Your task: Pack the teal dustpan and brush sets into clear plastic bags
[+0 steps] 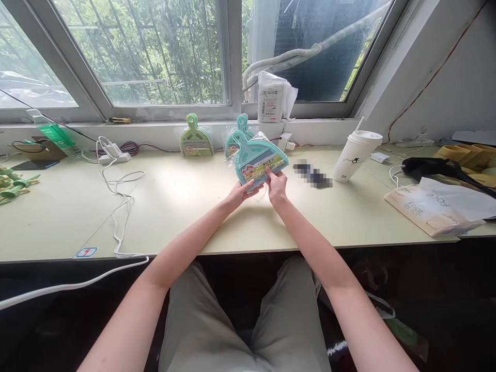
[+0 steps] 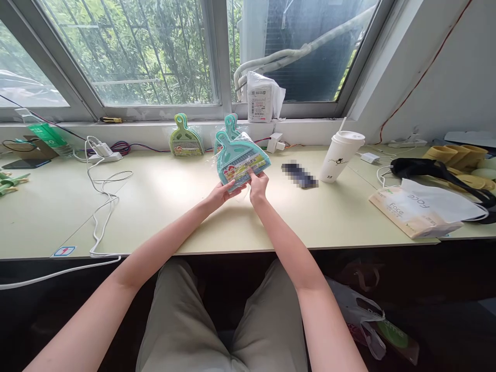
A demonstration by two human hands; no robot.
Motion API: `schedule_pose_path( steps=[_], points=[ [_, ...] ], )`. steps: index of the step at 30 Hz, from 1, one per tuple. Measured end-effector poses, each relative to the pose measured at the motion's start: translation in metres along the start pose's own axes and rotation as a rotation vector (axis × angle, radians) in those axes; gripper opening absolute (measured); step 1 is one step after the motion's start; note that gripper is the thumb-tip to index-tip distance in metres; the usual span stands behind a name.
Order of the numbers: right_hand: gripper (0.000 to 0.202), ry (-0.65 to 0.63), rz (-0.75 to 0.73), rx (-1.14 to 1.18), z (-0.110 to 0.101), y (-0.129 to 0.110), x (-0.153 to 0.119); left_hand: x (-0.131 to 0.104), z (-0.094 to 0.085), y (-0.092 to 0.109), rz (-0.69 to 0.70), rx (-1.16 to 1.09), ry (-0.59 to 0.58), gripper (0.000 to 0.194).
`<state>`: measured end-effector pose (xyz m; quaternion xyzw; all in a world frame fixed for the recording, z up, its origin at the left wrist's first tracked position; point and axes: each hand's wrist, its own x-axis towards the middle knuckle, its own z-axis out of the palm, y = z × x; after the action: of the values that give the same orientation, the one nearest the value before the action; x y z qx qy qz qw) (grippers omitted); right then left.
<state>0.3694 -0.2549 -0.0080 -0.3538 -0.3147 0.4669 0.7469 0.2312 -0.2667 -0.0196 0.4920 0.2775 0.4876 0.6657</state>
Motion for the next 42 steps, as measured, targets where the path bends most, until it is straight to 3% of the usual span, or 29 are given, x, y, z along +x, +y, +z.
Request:
schedule_pose_path(
  steps=[2,8,16,20,24,28,31,34,38,40,42],
  points=[
    [0.021,0.027,0.011,0.012,-0.002,-0.001,0.002,0.001,0.002,-0.003,-0.031,0.010,0.012,0.055],
    [0.021,-0.062,0.096,0.013,0.001,-0.002,0.001,0.006,-0.010,0.008,0.151,0.015,0.141,0.051],
    [0.033,-0.502,0.178,-0.287,-0.003,-0.012,0.000,0.013,-0.035,0.025,0.168,-0.035,0.418,0.033],
    [0.024,-0.595,0.035,-0.591,-0.002,-0.007,-0.006,0.016,-0.045,0.029,0.182,-0.041,0.480,0.029],
    [0.010,-0.534,-0.310,-0.927,0.000,-0.001,-0.016,0.018,-0.051,0.029,0.184,-0.039,0.486,0.035],
    [0.019,-0.513,-0.545,-1.271,0.002,-0.004,-0.025,0.018,-0.053,0.031,0.159,-0.045,0.500,0.038],
    [0.032,-0.472,-0.610,-1.561,0.004,-0.008,-0.027,0.016,-0.051,0.035,0.138,-0.052,0.505,0.039],
    [0.042,-0.339,-0.583,-1.818,0.002,-0.012,-0.021,0.013,-0.052,0.041,0.138,-0.070,0.534,0.037],
    [0.048,-0.181,-0.522,-1.922,-0.011,-0.020,-0.007,0.009,-0.059,0.047,0.051,-0.105,0.455,0.038],
    [0.054,-0.273,-0.646,-1.879,-0.018,-0.024,-0.003,0.008,-0.062,0.047,0.001,-0.108,0.417,0.041],
    [0.058,-0.460,-0.816,-1.792,-0.022,-0.025,-0.001,0.008,-0.065,0.046,-0.029,-0.094,0.400,0.044]
  ],
)
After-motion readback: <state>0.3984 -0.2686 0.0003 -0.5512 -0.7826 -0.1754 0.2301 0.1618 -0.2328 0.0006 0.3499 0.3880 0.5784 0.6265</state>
